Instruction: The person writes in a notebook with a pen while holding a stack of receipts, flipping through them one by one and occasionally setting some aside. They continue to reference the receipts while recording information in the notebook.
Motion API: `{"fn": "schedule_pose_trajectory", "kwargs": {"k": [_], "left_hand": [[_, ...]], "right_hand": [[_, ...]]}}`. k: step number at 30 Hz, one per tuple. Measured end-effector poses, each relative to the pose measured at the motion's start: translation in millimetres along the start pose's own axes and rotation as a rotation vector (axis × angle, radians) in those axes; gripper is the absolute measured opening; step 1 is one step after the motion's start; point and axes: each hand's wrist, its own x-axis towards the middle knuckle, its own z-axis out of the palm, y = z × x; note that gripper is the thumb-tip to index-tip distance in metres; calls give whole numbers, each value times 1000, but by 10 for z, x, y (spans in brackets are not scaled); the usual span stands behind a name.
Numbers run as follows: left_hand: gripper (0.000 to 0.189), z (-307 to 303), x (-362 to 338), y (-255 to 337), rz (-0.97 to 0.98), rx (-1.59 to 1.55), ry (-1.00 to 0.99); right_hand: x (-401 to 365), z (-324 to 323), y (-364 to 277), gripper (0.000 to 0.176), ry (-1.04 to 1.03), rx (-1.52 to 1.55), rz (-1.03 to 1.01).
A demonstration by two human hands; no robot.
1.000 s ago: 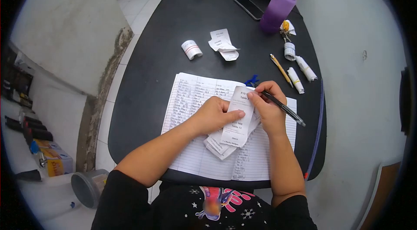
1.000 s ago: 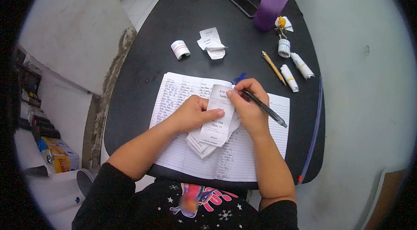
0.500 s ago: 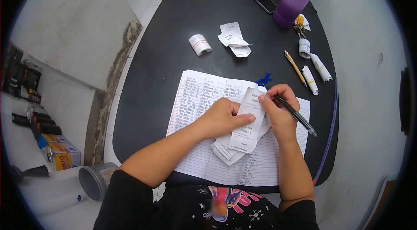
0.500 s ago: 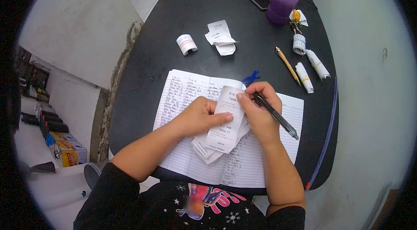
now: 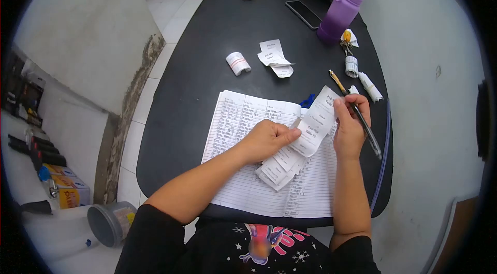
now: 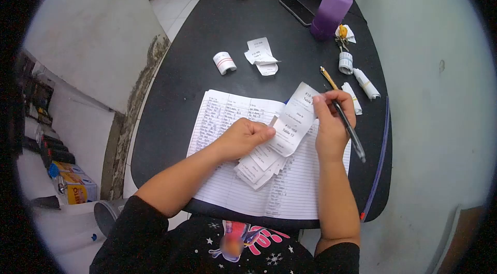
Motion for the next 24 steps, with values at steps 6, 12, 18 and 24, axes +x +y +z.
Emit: {"fn": "schedule_pose_trajectory", "kwargs": {"k": [6, 12, 18, 24], "left_hand": [[26, -17, -10, 30, -5, 64, -45], [18, -37, -26, 21, 25, 32, -76], [24, -48, -5, -55, 148, 41, -67], [48, -77, -99, 213, 148, -145, -9]], "right_hand": [[639, 370, 64, 17, -252, -151, -89], [1329, 911, 378, 14, -446, -429, -276], [1304, 886, 386, 12, -381, -568, -379], [302, 271, -406, 10, -362, -274, -376]]}}
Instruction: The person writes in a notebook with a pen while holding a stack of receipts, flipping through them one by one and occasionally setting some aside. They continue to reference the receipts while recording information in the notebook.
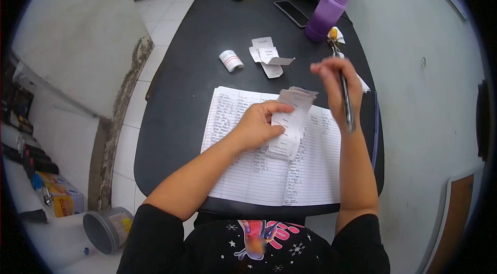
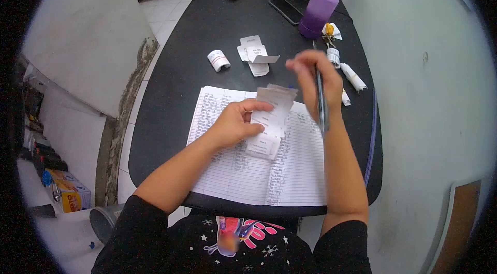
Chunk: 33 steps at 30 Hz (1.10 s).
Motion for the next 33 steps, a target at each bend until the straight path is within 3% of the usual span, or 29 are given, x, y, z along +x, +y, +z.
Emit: {"fn": "schedule_pose_trajectory", "kwargs": {"k": [3, 6, 10, 19, 33], "left_hand": [[58, -12, 8, -4, 11, -30, 0], [64, 6, -21, 68, 6, -62, -12], [72, -8, -23, 88, 25, -92, -31], [78, -13, -13, 37, 25, -150, -105], [74, 10, -24, 27, 9, -105, -93]], "right_hand": [[-375, -158, -150, 20, -260, -212, 54], [-613, -103, -149, 33, -332, -291, 163], [-741, -84, -35, 44, -332, -253, 105], [-782, -123, 12, 52, -329, -321, -79], [-782, -75, -132, 34, -419, -693, -229]]}}
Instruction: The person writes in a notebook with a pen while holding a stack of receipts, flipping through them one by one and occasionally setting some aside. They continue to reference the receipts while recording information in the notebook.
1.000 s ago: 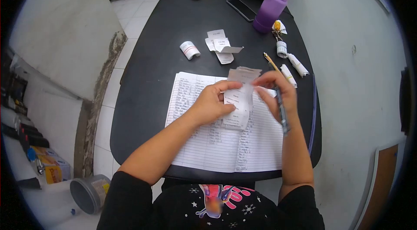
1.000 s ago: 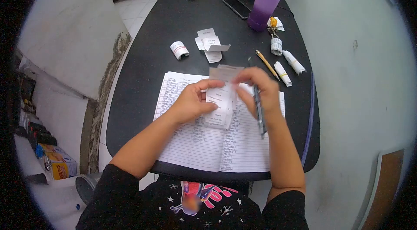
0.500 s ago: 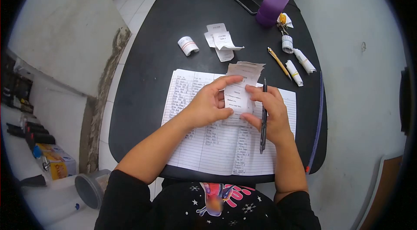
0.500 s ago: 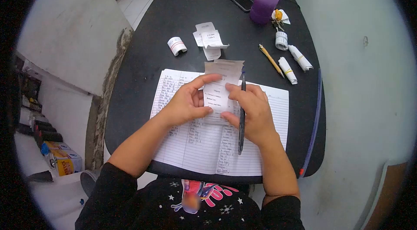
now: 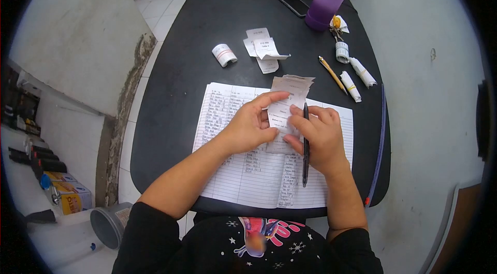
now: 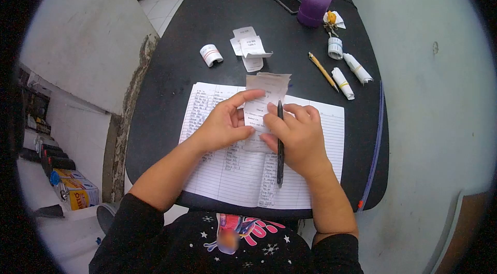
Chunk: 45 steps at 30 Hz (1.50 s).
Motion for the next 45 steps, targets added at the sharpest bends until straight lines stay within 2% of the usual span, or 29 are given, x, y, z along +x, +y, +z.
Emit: {"fn": "schedule_pose_trajectory", "kwargs": {"k": [5, 8, 14, 23, 29, 38, 41, 45], "left_hand": [[68, -49, 21, -58, 39, 89, 52], [66, -35, 16, -37, 41, 27, 58], [59, -18, 69, -136, 2, 65, 213], [59, 7, 57, -126, 64, -36, 184], [53, 26, 77, -170, 86, -71, 262], [55, 5, 79, -191, 134, -105, 213], [60, -17, 79, -189, 72, -132, 197], [60, -2, 70, -145, 89, -168, 172]], "right_hand": [[-15, 74, -55, 26, -29, -96, -22], [-16, 117, -53, 25, -6, -129, -42], [-3, 106, -84, 26, 14, -127, -49], [-9, 125, -95, 28, 24, -140, -33], [-7, 114, -107, 28, 21, -130, -28], [-5, 97, -128, 26, 24, -132, -18], [-10, 94, -114, 26, 34, -135, -21], [-14, 87, -112, 28, 46, -142, -16]]}}
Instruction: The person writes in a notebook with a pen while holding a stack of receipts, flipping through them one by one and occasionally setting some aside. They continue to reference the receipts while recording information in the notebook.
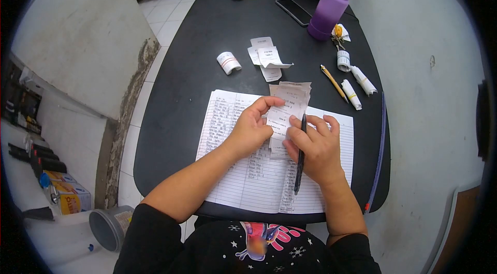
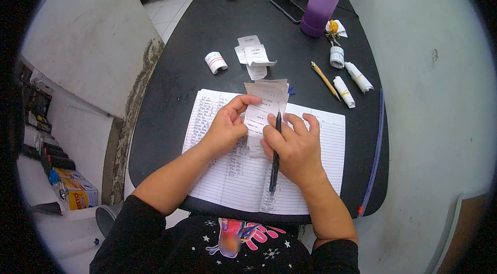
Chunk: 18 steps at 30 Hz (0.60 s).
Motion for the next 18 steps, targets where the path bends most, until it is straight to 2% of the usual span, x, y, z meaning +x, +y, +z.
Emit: {"fn": "schedule_pose_trajectory", "kwargs": {"k": [5, 18], "left_hand": [[62, 46, -19, 29, 30, -66, -55], [65, 66, -41, 82, 61, -5, -91]], "right_hand": [[10, -55, 6, 30, 1, 5, 32], [-18, -1, 52, 24, 47, -23, -8]]}}
